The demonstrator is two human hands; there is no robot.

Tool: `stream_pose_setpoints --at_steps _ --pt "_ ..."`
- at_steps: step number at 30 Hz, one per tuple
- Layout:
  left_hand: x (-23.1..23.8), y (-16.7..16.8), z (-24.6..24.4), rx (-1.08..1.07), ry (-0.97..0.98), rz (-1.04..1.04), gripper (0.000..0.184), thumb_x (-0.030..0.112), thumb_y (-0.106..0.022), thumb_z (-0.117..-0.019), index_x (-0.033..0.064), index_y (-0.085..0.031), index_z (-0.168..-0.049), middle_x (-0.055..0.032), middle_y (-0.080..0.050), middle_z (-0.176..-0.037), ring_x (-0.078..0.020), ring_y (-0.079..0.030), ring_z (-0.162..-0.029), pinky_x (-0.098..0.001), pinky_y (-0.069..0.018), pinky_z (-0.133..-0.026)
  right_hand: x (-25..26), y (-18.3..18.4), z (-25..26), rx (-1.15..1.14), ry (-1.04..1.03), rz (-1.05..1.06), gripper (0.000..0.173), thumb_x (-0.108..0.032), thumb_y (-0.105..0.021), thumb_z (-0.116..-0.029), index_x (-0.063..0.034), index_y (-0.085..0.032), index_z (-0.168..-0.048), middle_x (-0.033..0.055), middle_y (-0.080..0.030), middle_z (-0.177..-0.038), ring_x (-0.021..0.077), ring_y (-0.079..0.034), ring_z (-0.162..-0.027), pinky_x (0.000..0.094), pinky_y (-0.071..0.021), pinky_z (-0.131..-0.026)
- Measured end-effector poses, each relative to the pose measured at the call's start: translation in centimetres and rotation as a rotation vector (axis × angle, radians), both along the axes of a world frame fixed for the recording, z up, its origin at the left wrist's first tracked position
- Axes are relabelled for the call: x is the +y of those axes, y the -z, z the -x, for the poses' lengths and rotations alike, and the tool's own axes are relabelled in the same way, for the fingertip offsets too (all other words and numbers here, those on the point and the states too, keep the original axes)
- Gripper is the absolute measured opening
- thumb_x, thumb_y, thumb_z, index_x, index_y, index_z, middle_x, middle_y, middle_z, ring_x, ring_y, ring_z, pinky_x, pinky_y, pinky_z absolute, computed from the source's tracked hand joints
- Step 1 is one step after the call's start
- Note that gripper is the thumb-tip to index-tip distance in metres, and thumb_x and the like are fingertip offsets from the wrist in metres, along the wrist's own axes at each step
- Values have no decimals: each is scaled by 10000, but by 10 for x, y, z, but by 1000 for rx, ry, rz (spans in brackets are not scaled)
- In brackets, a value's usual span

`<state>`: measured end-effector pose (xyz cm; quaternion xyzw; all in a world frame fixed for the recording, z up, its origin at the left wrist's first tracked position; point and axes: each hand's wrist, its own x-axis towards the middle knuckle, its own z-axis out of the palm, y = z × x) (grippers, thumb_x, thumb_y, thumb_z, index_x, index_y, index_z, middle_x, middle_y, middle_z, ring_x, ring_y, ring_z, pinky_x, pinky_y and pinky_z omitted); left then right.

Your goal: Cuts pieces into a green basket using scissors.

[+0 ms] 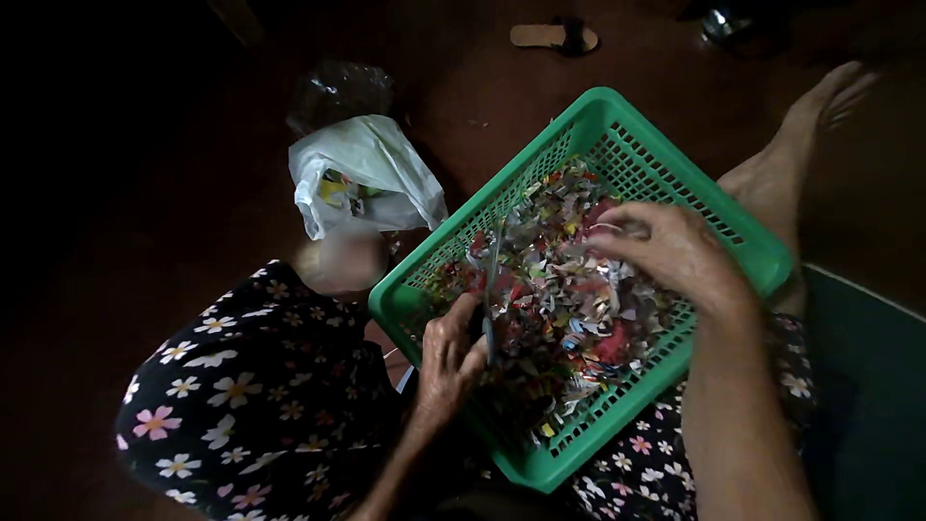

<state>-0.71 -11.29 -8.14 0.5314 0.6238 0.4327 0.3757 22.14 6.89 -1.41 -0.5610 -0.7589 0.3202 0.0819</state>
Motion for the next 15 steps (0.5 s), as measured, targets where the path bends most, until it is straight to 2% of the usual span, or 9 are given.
stream_pose_setpoints --at_steps 2,4,7,9,10,11,12,14,15 --pt "1 -4 -1 68 43 93 424 365 -575 -1000 42 -640 -1266 -48 -730 -965 -122 -701 -851 -357 -588 -769 22 -2 7 -115 83 -68 470 -341 -689 -989 -13 -631 -1321 265 -608 -1292 451 -615 -1118 673 -464 -935" --pt "2 -11 -3 152 122 206 599 479 -516 -1019 62 -515 -1449 -94 -711 -1155 -176 -693 -1022 -436 -571 -886 31 5 27 -242 83 -75 680 -477 -613 -1006 10 -492 -1464 306 -503 -1452 531 -507 -1295 763 -358 -1012" --pt "1 -16 -6 188 123 201 632 506 -518 -1014 62 -504 -1464 -89 -711 -1179 -174 -694 -1038 -434 -575 -894 0 28 71 -313 -97 -78 799 -574 -612 -973 17 -457 -1487 311 -442 -1506 572 -442 -1339 783 -363 -1005" --pt "-2 -19 -3 196 92 153 604 478 -540 -1008 56 -528 -1439 -60 -726 -1130 -150 -705 -986 -413 -592 -865 -48 41 91 -317 -264 -67 727 -407 -720 -951 -9 -460 -1500 291 -382 -1565 564 -338 -1426 795 -309 -1055" --pt "-3 -20 -1 206 81 130 584 457 -555 -1003 49 -544 -1420 -48 -732 -1094 -142 -708 -950 -407 -599 -842 -73 46 96 -312 -340 -30 698 -204 -748 -932 -17 -439 -1529 277 -323 -1613 548 -253 -1484 795 -242 -1101" --pt "-5 -22 0 224 64 104 552 424 -583 -996 33 -576 -1387 -50 -742 -1042 -146 -716 -900 -411 -603 -806 -96 50 97 -287 -389 -4 651 -75 -696 -942 -14 -439 -1538 254 -296 -1641 514 -190 -1525 767 -172 -1143" --pt "-6 -23 1 246 54 87 510 399 -602 -991 33 -603 -1347 -41 -746 -992 -144 -718 -853 -407 -606 -772 -116 56 96 -271 -425 -30 540 -43 -648 -956 9 -513 -1476 250 -365 -1609 491 -245 -1516 737 -197 -1144" --pt "-8 -25 2 288 62 84 444 364 -615 -984 45 -642 -1292 -35 -746 -959 -148 -716 -831 -409 -602 -755 -135 60 93 -295 -434 -164 363 -66 -625 -944 -24 -661 -1303 211 -587 -1425 439 -521 -1339 661 -407 -1007" --pt "-8 -27 3 310 71 95 426 352 -618 -984 48 -651 -1280 -43 -745 -953 -160 -716 -828 -418 -596 -750 -135 57 86 -300 -426 -124 351 -59 -609 -957 -22 -660 -1301 222 -592 -1411 458 -542 -1304 675 -410 -998"
